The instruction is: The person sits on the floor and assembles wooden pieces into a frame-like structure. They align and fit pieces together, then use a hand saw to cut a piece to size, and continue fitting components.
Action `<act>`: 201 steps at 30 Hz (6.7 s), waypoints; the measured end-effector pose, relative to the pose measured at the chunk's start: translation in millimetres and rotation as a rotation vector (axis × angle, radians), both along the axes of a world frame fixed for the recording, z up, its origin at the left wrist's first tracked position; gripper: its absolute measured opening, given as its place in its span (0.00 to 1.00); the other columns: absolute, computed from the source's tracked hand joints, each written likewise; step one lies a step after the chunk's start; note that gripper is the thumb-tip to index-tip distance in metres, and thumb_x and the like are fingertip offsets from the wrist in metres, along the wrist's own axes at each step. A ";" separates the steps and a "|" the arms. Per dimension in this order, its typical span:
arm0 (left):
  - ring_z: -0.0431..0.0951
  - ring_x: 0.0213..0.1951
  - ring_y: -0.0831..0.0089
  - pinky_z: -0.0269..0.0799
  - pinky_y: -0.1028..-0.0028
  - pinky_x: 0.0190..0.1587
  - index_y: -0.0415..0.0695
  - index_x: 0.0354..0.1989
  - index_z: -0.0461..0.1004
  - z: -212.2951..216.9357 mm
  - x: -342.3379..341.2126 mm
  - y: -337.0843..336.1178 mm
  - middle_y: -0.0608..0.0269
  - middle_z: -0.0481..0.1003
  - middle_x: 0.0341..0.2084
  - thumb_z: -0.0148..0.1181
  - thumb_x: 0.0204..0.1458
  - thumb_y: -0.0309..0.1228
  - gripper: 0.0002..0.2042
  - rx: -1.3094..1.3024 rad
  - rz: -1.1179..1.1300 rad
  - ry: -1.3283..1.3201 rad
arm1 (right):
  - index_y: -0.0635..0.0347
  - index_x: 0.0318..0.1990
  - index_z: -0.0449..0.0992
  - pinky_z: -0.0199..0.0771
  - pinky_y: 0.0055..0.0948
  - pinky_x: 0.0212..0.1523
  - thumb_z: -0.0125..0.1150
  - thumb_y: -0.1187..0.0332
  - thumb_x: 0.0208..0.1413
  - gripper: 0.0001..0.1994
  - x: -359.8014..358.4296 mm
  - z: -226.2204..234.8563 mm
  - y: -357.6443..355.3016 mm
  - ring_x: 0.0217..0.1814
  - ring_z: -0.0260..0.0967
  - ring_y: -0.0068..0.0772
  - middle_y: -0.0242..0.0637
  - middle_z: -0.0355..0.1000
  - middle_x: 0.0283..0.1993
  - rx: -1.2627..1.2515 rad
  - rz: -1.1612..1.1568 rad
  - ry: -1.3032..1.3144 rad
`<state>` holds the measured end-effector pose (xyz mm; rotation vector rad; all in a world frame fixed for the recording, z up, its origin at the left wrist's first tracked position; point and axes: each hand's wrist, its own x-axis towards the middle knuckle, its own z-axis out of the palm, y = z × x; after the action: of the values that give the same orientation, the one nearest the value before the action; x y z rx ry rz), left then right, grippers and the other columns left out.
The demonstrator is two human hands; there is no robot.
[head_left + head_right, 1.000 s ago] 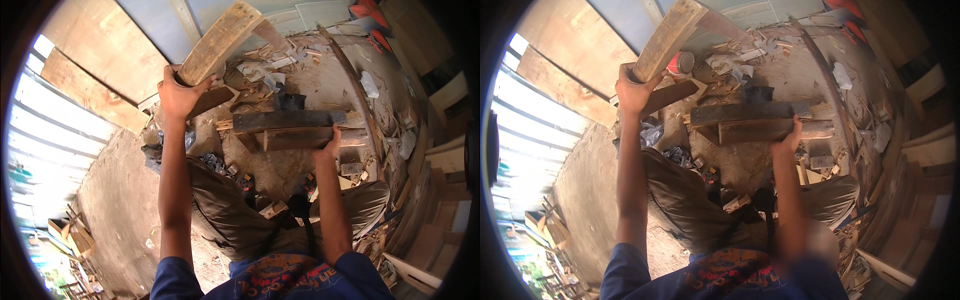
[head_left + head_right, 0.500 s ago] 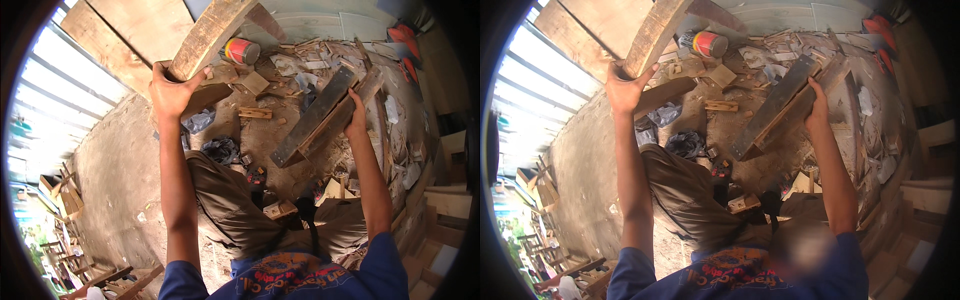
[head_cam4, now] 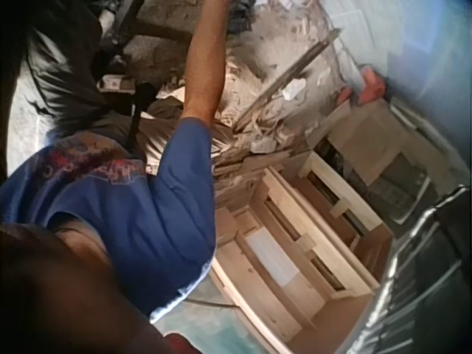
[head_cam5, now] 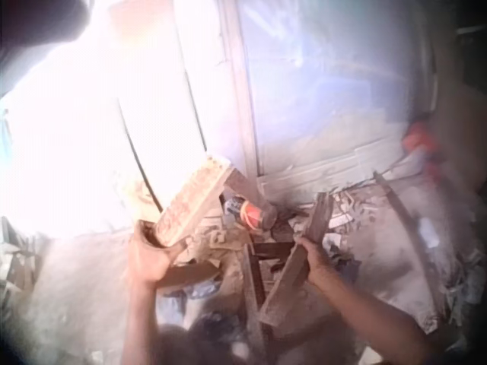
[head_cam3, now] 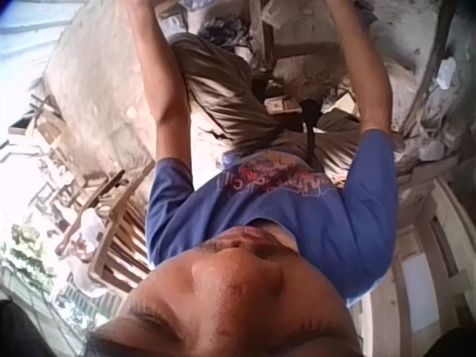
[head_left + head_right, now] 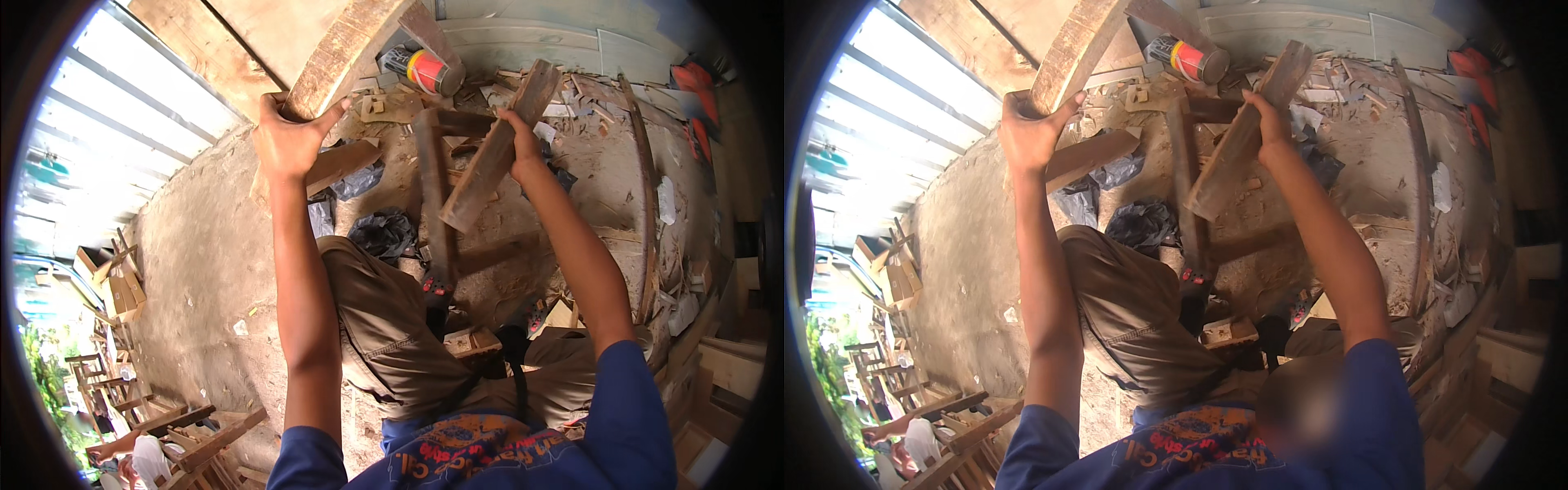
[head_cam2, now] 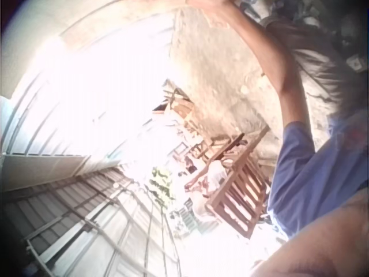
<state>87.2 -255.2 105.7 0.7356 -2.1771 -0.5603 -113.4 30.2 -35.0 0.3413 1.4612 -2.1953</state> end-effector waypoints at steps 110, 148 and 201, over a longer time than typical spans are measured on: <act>0.65 0.65 0.42 0.65 0.53 0.63 0.37 0.71 0.52 -396.4 -250.3 566.7 0.36 0.62 0.65 0.74 0.42 0.51 0.52 -0.216 -1.419 -0.832 | 0.56 0.69 0.61 0.72 0.53 0.61 0.56 0.41 0.60 0.37 110.8 -192.6 462.8 0.60 0.70 0.65 0.58 0.70 0.61 1.260 0.025 -0.058; 0.72 0.61 0.50 0.67 0.60 0.62 0.33 0.69 0.54 -403.9 -251.6 581.3 0.35 0.71 0.58 0.70 0.49 0.44 0.45 0.193 -1.558 -0.826 | 0.53 0.62 0.65 0.75 0.54 0.47 0.59 0.43 0.60 0.30 85.1 -189.3 525.2 0.47 0.76 0.58 0.53 0.76 0.41 1.308 0.234 0.143; 0.77 0.53 0.63 0.67 0.67 0.59 0.34 0.52 0.79 -401.9 -266.8 607.7 0.50 0.80 0.49 0.65 0.57 0.45 0.25 0.747 -1.101 -0.696 | 0.66 0.45 0.77 0.76 0.25 0.40 0.60 0.57 0.66 0.17 196.9 -234.8 420.3 0.36 0.76 0.22 0.36 0.79 0.34 0.487 -0.551 -0.213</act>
<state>-179.6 352.5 -296.2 -0.0644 -2.9378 -1.9813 83.5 450.5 -269.8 1.2286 1.9311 -2.0573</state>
